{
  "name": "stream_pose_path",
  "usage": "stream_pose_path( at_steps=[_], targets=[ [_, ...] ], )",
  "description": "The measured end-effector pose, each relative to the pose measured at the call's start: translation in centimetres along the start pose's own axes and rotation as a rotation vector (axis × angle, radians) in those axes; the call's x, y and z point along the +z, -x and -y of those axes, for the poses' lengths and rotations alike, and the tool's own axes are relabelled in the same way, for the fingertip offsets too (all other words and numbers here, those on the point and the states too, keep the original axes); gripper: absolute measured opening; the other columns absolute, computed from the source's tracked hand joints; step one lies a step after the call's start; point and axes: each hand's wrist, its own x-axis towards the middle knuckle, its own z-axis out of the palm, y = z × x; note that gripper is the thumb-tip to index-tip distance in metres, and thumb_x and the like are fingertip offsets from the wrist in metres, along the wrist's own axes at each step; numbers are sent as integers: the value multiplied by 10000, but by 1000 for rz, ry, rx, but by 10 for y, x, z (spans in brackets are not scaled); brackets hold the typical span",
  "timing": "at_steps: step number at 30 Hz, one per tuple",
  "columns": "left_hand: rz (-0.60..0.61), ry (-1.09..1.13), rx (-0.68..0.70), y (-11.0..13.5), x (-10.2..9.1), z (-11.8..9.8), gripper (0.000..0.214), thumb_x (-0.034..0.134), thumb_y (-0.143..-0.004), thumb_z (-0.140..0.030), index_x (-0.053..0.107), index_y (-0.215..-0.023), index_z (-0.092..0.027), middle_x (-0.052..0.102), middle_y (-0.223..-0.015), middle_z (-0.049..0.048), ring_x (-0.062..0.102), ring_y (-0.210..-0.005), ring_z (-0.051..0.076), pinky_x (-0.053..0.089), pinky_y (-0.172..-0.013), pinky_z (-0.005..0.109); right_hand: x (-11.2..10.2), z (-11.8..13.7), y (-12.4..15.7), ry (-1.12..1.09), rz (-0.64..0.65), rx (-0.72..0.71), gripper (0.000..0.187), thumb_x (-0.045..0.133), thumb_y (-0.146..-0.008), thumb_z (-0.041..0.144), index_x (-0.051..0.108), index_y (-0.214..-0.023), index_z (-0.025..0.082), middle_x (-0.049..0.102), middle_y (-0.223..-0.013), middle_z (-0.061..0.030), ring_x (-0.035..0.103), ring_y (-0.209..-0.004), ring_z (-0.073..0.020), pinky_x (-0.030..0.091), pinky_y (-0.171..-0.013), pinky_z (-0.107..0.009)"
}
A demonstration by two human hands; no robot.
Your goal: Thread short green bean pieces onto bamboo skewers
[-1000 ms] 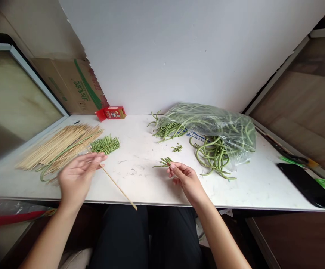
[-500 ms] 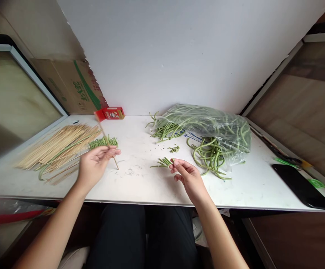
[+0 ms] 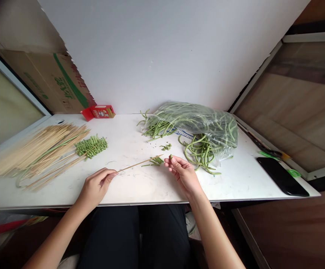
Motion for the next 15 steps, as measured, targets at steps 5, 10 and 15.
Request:
stream_pose_path(
  at_steps=[5,10,15],
  targets=[
    [66,-8,8,7,7,5,191,553,-1092,-349,703,-1052,-237,764,-961,50,718,-845,181,526,-790,267,-1,-6,-2,-40,10,34,305,978,-766,422,847,-955,222,812,-1066,-69,716,-916,-168,579,-742,-246],
    [122,-59,27,7,8,2,215,510,-1108,-342,673,-1006,-245,755,-932,30,715,-804,175,512,-738,262,-4,-10,-3,-78,-10,41,347,1013,-718,343,856,-1007,233,804,-1063,-63,707,-889,-160,581,-731,-246],
    [108,-96,39,8,9,1,242,478,-1113,-345,674,-1008,-247,770,-901,26,709,-738,172,502,-674,258,-4,-10,-3,-13,12,28,326,979,-767,411,856,-1009,231,779,-1006,-62,685,-850,-161,583,-745,-275]
  ],
)
